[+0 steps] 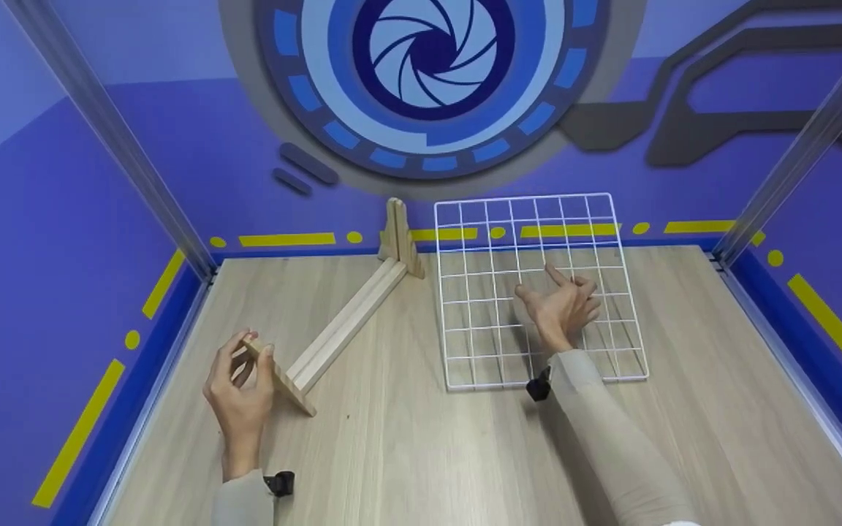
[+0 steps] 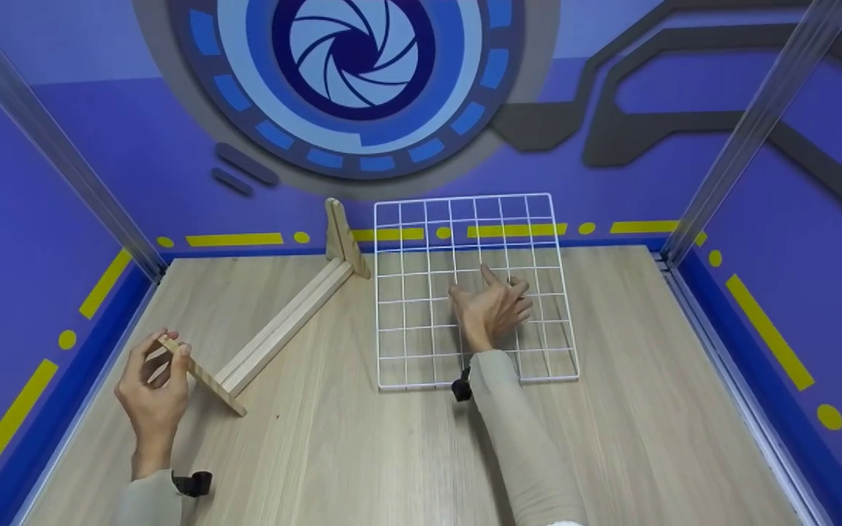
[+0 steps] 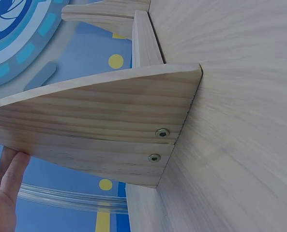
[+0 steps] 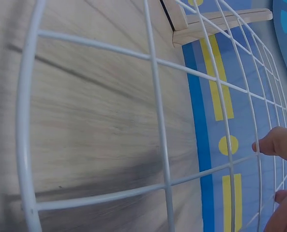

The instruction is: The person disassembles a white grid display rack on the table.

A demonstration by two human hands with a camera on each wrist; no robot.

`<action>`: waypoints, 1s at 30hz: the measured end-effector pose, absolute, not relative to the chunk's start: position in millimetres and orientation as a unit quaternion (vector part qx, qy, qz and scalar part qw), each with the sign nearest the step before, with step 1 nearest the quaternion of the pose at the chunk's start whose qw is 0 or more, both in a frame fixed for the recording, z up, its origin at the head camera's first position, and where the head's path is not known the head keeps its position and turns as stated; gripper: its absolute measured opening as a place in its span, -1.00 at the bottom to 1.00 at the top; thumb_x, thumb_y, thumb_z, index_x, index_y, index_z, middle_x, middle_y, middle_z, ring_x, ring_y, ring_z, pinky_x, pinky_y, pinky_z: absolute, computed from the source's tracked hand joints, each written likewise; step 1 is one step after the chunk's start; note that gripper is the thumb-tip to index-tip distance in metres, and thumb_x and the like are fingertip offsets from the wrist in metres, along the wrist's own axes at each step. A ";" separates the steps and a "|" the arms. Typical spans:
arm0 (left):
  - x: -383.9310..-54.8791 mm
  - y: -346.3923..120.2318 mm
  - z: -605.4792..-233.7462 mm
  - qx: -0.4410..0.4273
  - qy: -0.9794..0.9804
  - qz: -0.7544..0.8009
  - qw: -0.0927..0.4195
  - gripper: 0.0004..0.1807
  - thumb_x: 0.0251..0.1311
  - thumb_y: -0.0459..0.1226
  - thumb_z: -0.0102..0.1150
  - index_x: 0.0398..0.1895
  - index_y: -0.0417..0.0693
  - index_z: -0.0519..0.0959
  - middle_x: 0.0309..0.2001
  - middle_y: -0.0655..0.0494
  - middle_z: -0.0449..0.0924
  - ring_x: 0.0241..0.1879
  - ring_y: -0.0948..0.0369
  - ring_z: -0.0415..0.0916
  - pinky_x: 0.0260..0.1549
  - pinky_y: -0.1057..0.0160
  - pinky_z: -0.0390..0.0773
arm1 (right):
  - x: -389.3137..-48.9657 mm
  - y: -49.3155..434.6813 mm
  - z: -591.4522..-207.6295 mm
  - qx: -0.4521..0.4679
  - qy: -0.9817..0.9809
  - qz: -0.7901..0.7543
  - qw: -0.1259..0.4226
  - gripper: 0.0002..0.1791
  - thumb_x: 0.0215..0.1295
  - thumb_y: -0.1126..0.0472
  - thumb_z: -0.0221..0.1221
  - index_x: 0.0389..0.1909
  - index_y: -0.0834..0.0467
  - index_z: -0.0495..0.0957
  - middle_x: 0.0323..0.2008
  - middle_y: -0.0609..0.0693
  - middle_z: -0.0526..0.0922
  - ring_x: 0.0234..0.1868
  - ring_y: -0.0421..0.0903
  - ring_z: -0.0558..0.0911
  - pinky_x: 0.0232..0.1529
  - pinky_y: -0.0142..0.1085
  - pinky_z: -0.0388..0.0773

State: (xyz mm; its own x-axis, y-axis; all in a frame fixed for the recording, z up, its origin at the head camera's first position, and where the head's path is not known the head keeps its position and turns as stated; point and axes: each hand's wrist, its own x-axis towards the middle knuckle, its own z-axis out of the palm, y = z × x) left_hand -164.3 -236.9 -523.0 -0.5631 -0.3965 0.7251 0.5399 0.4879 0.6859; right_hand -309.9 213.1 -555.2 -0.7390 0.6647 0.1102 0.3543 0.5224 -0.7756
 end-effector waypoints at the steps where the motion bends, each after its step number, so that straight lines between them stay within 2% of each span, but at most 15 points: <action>1: -164.5 -237.0 -523.3 -0.049 -0.727 -0.503 0.465 -0.55 0.08 -0.67 0.42 0.10 -0.50 0.65 -0.03 -0.39 0.74 -0.08 0.38 0.72 -0.05 0.44 0.74 | -309.9 213.2 -556.1 -0.300 -0.850 0.384 0.199 -0.14 -0.18 -0.12 0.69 0.30 -0.24 0.69 0.34 0.19 0.43 0.31 0.29 0.36 0.41 0.12 0.23; 8: -164.6 -236.4 -525.5 -0.044 -0.731 -0.501 0.461 -0.55 0.10 -0.67 0.41 0.12 -0.49 0.64 -0.02 -0.43 0.73 -0.06 0.45 0.70 -0.05 0.51 0.70 | -309.3 216.3 -561.4 -0.304 -0.855 0.377 0.187 -0.15 -0.15 -0.12 0.68 0.31 -0.22 0.69 0.37 0.22 0.42 0.31 0.33 0.37 0.39 0.14 0.25; 15: -163.5 -235.8 -522.4 -0.039 -0.739 -0.498 0.452 -0.55 0.11 -0.66 0.42 0.12 -0.49 0.63 0.00 -0.35 0.75 -0.05 0.46 0.69 -0.05 0.48 0.73 | -309.4 220.1 -565.9 -0.304 -0.861 0.368 0.177 -0.17 -0.18 -0.14 0.69 0.27 -0.18 0.72 0.37 0.24 0.43 0.29 0.36 0.38 0.37 0.14 0.25; 23: -165.7 -236.9 -524.7 -0.044 -0.735 -0.495 0.461 -0.54 0.09 -0.67 0.43 0.12 -0.49 0.64 -0.01 -0.37 0.75 -0.07 0.42 0.70 -0.05 0.49 0.72 | -310.5 220.6 -570.5 -0.314 -0.867 0.358 0.148 -0.17 -0.18 -0.16 0.70 0.25 -0.18 0.73 0.37 0.29 0.42 0.29 0.38 0.38 0.37 0.15 0.25; 30: -165.6 -237.7 -526.2 -0.040 -0.735 -0.497 0.459 -0.54 0.11 -0.66 0.42 0.13 -0.46 0.65 -0.01 -0.35 0.75 -0.06 0.43 0.70 -0.05 0.50 0.72 | -312.4 224.3 -573.8 -0.326 -0.875 0.338 0.115 -0.17 -0.19 -0.26 0.69 0.23 -0.17 0.74 0.33 0.33 0.43 0.26 0.40 0.42 0.35 0.16 0.27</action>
State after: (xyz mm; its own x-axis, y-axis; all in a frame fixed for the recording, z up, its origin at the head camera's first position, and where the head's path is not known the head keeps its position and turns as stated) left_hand -165.6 -237.7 -526.2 -0.5751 -0.3980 0.7147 0.5155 0.5021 0.6944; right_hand -312.4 224.3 -573.8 -0.7609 0.6486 -0.0200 0.4936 0.5585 -0.6666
